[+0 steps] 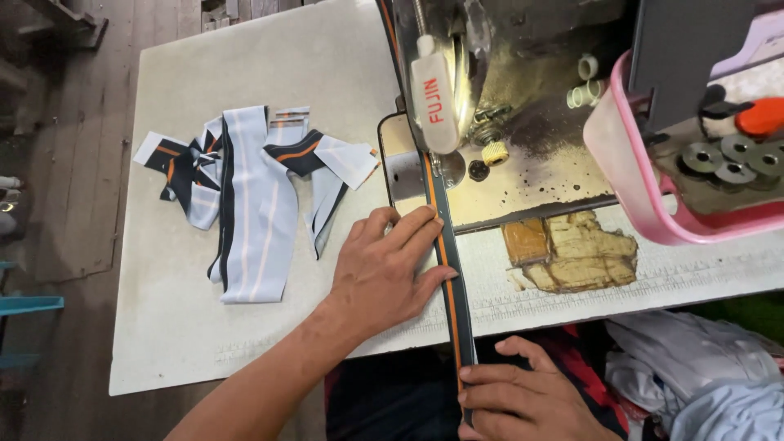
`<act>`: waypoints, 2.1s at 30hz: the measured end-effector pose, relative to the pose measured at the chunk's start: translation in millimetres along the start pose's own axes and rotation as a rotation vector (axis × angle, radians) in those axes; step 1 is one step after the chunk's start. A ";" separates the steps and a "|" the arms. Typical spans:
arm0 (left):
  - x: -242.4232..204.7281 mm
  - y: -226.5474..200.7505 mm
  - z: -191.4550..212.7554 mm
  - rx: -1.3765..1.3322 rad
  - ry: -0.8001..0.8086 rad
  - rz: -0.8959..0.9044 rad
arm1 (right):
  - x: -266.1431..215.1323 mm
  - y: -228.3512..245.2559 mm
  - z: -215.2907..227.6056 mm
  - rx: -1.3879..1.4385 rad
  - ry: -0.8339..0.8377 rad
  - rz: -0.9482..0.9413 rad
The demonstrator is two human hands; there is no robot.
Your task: Aligning and sewing fabric strips using an industrial sewing machine
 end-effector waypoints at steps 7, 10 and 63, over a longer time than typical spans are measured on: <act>18.5 21.3 -8.3 0.034 0.044 -0.005 | 33.6 -6.9 18.8 0.053 -0.098 0.000; 25.4 31.2 -12.9 0.034 0.061 -0.008 | 47.9 -9.7 27.9 0.060 -0.142 -0.002; -15.6 -2.6 3.7 -0.182 -0.049 -0.007 | 53.1 -30.2 37.1 -0.260 0.153 -0.036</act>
Point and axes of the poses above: each hand's wrist, its own x-axis towards the middle knuckle, its own z-axis out of the back of the hand, y = z × x, the point moved 4 cm from there along x, towards the middle knuckle, and after that the axes turned 5 degrees about y, right-handed, at the moved point
